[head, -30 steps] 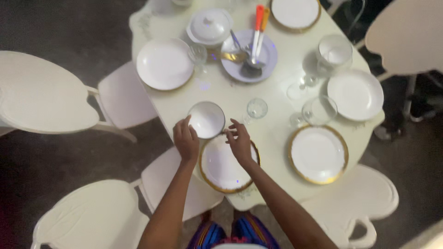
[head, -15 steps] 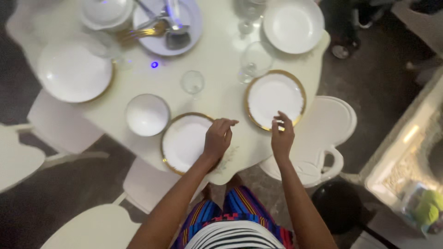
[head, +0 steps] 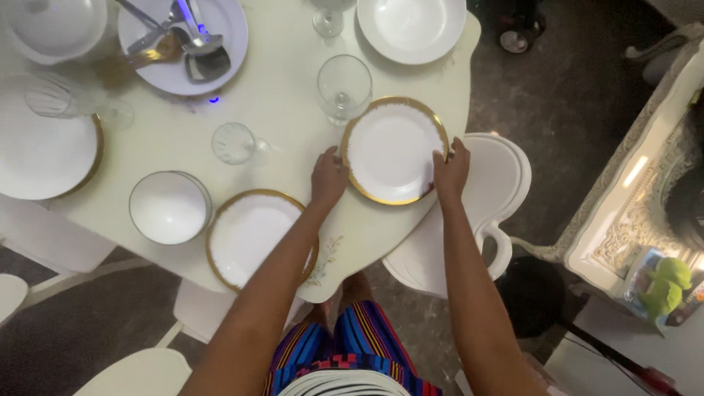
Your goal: The person carries a ladle and a covered bowl from the kitchen to a dining table, then arranges plates, bowls, and glasses around the table. They also move chairs to adjust the seating layout.
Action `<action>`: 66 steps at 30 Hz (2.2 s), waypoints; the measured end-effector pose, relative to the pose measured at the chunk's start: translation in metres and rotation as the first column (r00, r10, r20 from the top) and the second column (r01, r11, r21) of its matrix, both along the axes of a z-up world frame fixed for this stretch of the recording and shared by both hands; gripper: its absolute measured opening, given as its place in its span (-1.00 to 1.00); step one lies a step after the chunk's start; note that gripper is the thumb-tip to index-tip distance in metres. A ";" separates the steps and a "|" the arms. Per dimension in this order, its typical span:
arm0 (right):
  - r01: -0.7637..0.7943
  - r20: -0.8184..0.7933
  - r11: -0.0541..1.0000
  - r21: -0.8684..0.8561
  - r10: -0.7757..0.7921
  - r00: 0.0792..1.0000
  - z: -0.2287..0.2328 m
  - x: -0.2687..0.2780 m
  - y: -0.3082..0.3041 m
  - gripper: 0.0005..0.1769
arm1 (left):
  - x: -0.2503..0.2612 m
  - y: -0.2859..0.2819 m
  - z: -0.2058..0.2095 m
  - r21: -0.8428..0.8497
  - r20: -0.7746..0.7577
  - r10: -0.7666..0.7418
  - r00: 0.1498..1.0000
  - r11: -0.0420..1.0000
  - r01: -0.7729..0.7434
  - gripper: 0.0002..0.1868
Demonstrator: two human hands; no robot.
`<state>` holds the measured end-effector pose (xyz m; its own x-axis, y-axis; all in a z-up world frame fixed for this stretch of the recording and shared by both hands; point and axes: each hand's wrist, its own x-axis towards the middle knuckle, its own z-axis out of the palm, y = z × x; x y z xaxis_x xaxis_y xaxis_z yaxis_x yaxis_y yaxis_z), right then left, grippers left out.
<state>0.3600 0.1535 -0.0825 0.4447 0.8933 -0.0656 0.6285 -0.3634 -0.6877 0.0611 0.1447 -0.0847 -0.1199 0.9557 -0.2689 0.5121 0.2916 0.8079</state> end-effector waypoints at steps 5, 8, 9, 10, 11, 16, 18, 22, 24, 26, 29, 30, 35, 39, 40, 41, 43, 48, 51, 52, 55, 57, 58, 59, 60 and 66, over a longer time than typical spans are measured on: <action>-0.041 0.018 0.998 -0.046 0.042 0.999 0.000 0.006 0.022 -0.46 | -0.001 0.019 -0.005 -0.274 0.239 0.123 0.963 0.960 -0.055 -0.57; -0.039 -0.047 0.998 -0.046 0.037 0.998 0.005 0.007 0.026 -0.55 | -0.004 0.023 -0.023 -0.182 0.277 0.106 0.955 0.982 -0.056 -0.58; -0.032 -0.071 0.999 -0.043 0.029 0.997 0.006 0.006 0.028 -0.57 | -0.004 0.024 -0.029 -0.196 0.280 0.111 0.954 0.979 -0.057 -0.58; -0.025 -0.094 0.999 -0.040 0.021 0.995 0.005 0.005 0.028 -0.58 | -0.004 0.024 -0.033 -0.211 0.283 0.116 0.952 0.976 -0.057 -0.58; -0.022 -0.072 0.999 -0.037 0.020 0.997 0.004 0.005 0.028 -0.60 | -0.004 0.025 -0.034 -0.222 0.286 0.121 0.951 0.973 -0.057 -0.57; -0.033 -0.067 0.999 0.017 0.034 0.997 0.006 0.003 0.006 -0.64 | -0.006 0.012 0.001 -0.096 0.065 0.084 0.994 0.992 -0.077 -0.62; -0.011 -0.017 1.000 -0.019 0.011 1.000 0.015 -0.004 -0.013 -0.64 | -0.013 -0.005 0.030 -0.162 0.110 0.121 0.987 0.981 -0.103 -0.62; -0.035 -0.031 0.996 -0.088 0.032 0.999 0.038 -0.027 -0.036 -0.63 | -0.035 -0.049 0.067 -0.198 0.159 0.177 0.971 0.970 -0.144 -0.61; -0.073 -0.068 0.991 -0.108 0.066 0.995 0.048 -0.044 -0.049 -0.62 | -0.050 -0.081 0.071 -0.146 0.123 0.214 0.969 0.970 -0.196 -0.61; -0.125 -0.089 0.986 -0.111 0.115 0.989 0.053 -0.069 -0.057 -0.60 | -0.068 -0.112 0.072 -0.108 0.091 0.280 0.956 0.957 -0.270 -0.60; -0.219 -0.132 0.970 -0.105 0.204 0.970 0.056 -0.110 -0.070 -0.58 | -0.097 -0.161 0.076 -0.153 0.066 0.410 0.910 0.905 -0.396 -0.66; -0.247 -0.168 0.963 -0.109 0.227 0.959 0.056 -0.126 -0.074 -0.58 | -0.107 -0.174 0.077 -0.145 0.019 0.435 0.900 0.892 -0.428 -0.66; -0.411 -0.217 0.900 -0.145 0.376 0.901 0.056 -0.195 -0.092 -0.60 | -0.156 -0.228 0.069 -0.168 -0.180 0.556 0.812 0.796 -0.582 -0.71; -0.513 -0.170 0.847 -0.141 0.490 0.855 0.053 -0.231 -0.097 -0.61 | -0.177 -0.257 0.059 -0.138 -0.141 0.647 0.749 0.737 -0.662 -0.71; -0.534 -0.148 0.835 -0.137 0.515 0.844 0.052 -0.237 -0.097 -0.61 | -0.179 -0.261 0.054 -0.100 -0.136 0.662 0.737 0.731 -0.675 -0.71; -0.559 -0.139 0.818 -0.137 0.543 0.828 0.053 -0.242 -0.097 -0.62 | -0.181 -0.265 0.050 -0.061 -0.131 0.673 0.728 0.727 -0.684 -0.70; -0.605 -0.121 0.785 -0.136 0.593 0.796 0.054 -0.249 -0.096 -0.63 | -0.183 -0.271 0.042 -0.054 -0.106 0.691 0.715 0.714 -0.698 -0.70; -0.669 -0.053 0.731 -0.135 0.669 0.741 0.058 -0.263 -0.090 -0.66 | -0.186 -0.274 0.034 -0.080 -0.117 0.739 0.663 0.659 -0.748 -0.68; -0.673 -0.021 0.727 -0.133 0.677 0.736 0.056 -0.272 -0.090 -0.65 | -0.188 -0.271 0.038 -0.030 -0.124 0.751 0.649 0.651 -0.758 -0.70; -0.667 -0.014 0.732 -0.136 0.672 0.740 0.056 -0.275 -0.089 -0.65 | -0.190 -0.269 0.041 -0.033 -0.149 0.745 0.651 0.654 -0.756 -0.74; -0.664 0.033 0.738 -0.118 0.671 0.740 0.053 -0.281 -0.089 -0.63 | -0.188 -0.263 0.051 -0.006 -0.129 0.784 0.607 0.611 -0.792 -0.77; -0.671 0.089 0.735 -0.096 0.678 0.730 0.052 -0.283 -0.092 -0.65 | -0.185 -0.262 0.057 0.009 -0.108 0.809 0.577 0.582 -0.813 -0.77; -0.675 0.116 0.733 -0.085 0.680 0.724 0.052 -0.284 -0.093 -0.66 | -0.184 -0.263 0.059 0.008 -0.111 0.813 0.572 0.577 -0.817 -0.78; -0.673 0.099 0.738 -0.057 0.674 0.732 0.052 -0.285 -0.094 -0.66 | -0.183 -0.263 0.060 0.009 -0.113 0.815 0.568 0.573 -0.820 -0.78; -0.669 0.082 0.742 -0.029 0.669 0.738 0.051 -0.285 -0.096 -0.66 | -0.182 -0.262 0.059 0.022 -0.130 0.821 0.556 0.563 -0.826 -0.78; -0.684 0.205 0.729 0.003 0.670 0.714 0.046 -0.286 -0.095 -0.70 | -0.180 -0.262 0.052 0.137 -0.187 0.846 0.500 0.526 -0.839 -0.82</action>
<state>0.0738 0.0585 -0.0363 -0.2842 0.9583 0.0291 0.7990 0.2535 -0.5453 -0.1193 -0.1172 -0.0326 -0.9196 0.3777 -0.1079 0.1846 0.6582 0.7298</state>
